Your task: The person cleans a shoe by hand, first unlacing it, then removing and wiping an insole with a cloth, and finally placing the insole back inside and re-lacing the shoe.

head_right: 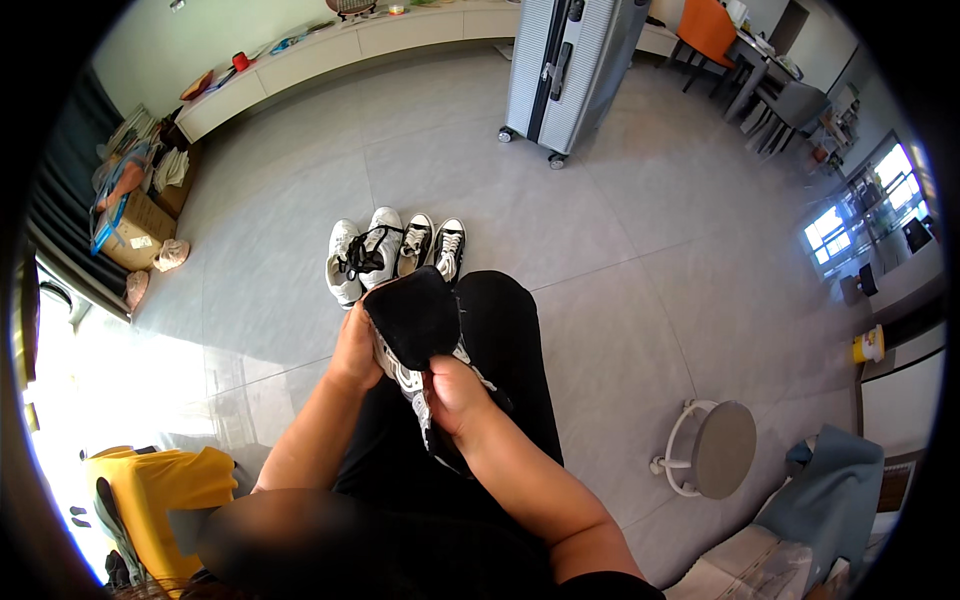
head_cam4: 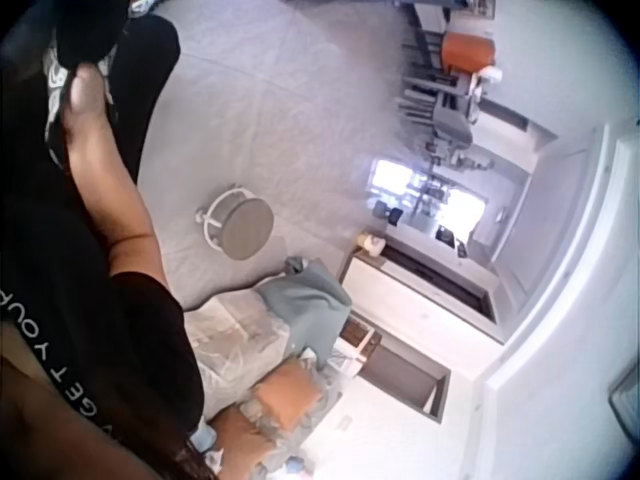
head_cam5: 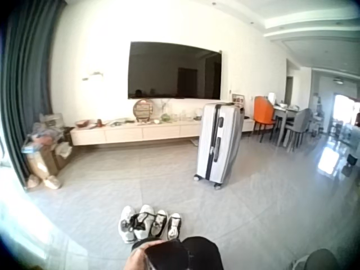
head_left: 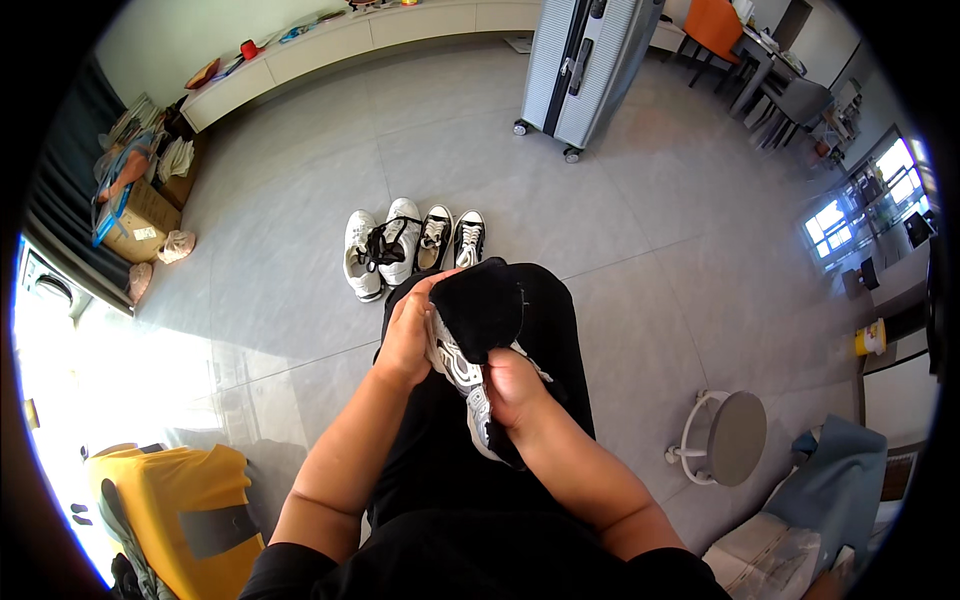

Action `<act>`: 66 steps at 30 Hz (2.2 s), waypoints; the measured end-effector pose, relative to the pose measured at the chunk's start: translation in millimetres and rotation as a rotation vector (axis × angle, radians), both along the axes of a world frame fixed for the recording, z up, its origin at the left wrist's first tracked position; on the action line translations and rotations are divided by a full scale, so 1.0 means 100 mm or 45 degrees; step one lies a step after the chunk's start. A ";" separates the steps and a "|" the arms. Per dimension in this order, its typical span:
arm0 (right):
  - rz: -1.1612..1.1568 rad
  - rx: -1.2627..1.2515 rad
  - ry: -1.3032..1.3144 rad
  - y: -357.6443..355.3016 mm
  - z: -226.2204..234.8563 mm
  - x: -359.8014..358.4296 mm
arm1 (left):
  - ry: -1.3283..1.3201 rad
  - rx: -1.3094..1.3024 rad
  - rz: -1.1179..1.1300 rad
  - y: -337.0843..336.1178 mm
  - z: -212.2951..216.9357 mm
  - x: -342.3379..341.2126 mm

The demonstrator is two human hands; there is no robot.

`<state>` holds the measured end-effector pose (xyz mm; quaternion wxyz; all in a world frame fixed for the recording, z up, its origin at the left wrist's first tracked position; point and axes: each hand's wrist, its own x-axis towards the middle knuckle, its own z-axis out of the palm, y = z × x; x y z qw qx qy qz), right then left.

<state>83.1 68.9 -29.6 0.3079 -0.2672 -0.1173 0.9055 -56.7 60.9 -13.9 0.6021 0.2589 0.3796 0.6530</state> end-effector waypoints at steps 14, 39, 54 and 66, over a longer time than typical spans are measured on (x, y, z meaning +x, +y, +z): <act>0.187 0.058 -0.190 0.10 -0.04 0.08 | 0.106 0.014 0.013 -0.01 0.06 0.00; -0.166 -0.034 0.143 -0.12 0.29 0.05 | 0.015 0.101 -0.054 -0.07 -0.05 -0.04; 0.590 2.233 -1.124 -0.27 0.51 0.55 | -0.055 0.048 -0.045 0.06 -0.40 -0.14; 0.524 2.284 -1.227 -0.13 0.39 0.30 | 0.058 0.193 -0.176 0.08 -0.04 -0.02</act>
